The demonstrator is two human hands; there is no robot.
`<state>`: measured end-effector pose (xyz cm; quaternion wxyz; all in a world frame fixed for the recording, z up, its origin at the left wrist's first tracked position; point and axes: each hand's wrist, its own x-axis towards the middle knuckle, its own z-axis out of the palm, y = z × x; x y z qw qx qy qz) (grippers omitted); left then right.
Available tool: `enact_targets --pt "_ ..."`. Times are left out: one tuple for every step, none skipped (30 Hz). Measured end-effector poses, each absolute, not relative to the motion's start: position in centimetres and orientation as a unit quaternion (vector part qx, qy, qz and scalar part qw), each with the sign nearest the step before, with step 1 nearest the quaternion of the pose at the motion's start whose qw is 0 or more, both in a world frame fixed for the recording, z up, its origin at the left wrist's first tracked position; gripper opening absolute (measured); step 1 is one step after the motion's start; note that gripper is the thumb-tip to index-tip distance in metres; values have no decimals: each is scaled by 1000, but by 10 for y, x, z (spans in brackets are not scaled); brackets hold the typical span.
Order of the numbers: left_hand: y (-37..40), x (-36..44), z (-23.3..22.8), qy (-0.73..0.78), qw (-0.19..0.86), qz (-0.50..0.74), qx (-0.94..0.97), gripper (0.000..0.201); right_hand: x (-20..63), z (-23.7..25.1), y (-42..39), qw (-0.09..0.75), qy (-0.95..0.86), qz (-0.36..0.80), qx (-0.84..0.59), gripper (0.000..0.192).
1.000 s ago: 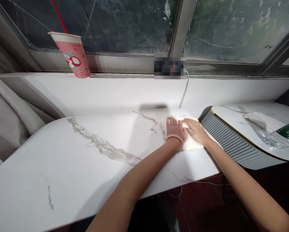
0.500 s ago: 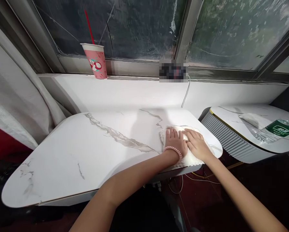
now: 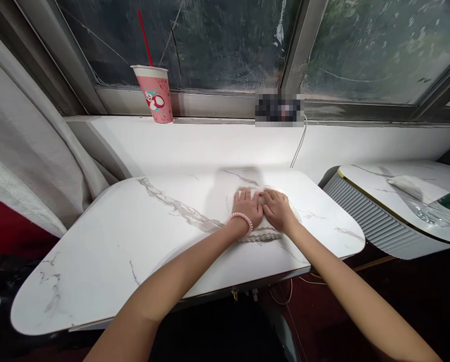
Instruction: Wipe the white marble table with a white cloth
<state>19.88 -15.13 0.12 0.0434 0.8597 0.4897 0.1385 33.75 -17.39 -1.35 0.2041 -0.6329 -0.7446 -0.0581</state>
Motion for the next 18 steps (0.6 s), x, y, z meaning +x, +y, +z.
enact_targets --pt "-142 196 1 491 43 142 858 47 334 -14 -165 208 -744 -57 -632 43" --pt "-133 193 1 492 44 144 857 46 330 -13 -157 210 -743 -57 -632 42" --pt "-124 191 1 493 44 145 857 46 326 -13 -148 211 -742 -60 -633 41" --pt "-115 188 1 495 44 146 856 45 323 -13 -140 210 -741 -63 -635 40" --pt "-106 185 0 497 42 146 854 44 319 -12 -133 206 -740 -66 -637 40" --pt "-97 182 0 501 41 147 852 43 315 -12 -125 202 -738 -69 -640 40" --pt "-89 179 0 504 39 148 850 43 312 -12 -117 197 -737 -70 -643 40" --pt "-81 177 0 506 38 150 849 42 309 -12 -110 193 -736 -71 -645 40" --pt "-73 174 0 508 37 152 847 42 306 -12 -103 191 -734 -72 -648 40" --pt "-66 172 0 510 38 152 846 42 303 -12 -95 189 -733 -72 -650 39" --pt "-59 171 0 512 40 153 844 41 301 -12 -88 189 -732 -72 -651 39" --pt "-53 170 0 516 41 155 841 41 299 -13 -80 189 -731 -72 -652 39" --pt "-46 168 -1 521 41 157 838 40 297 -13 -72 190 -731 -73 -652 38" --pt "-40 167 -1 525 41 161 835 40 296 -13 -65 190 -732 -74 -651 38" --pt "-34 166 -1 530 40 164 831 40 294 -13 -58 191 -733 -74 -649 38" --pt "-29 164 -2 534 39 168 828 40 292 -12 -51 191 -735 -72 -647 38" --pt "-23 162 -2 538 38 171 824 39 289 -12 -44 191 -737 -69 -645 38" --pt "-18 159 -2 541 36 174 822 39 286 -11 -38 190 -739 -65 -643 38"
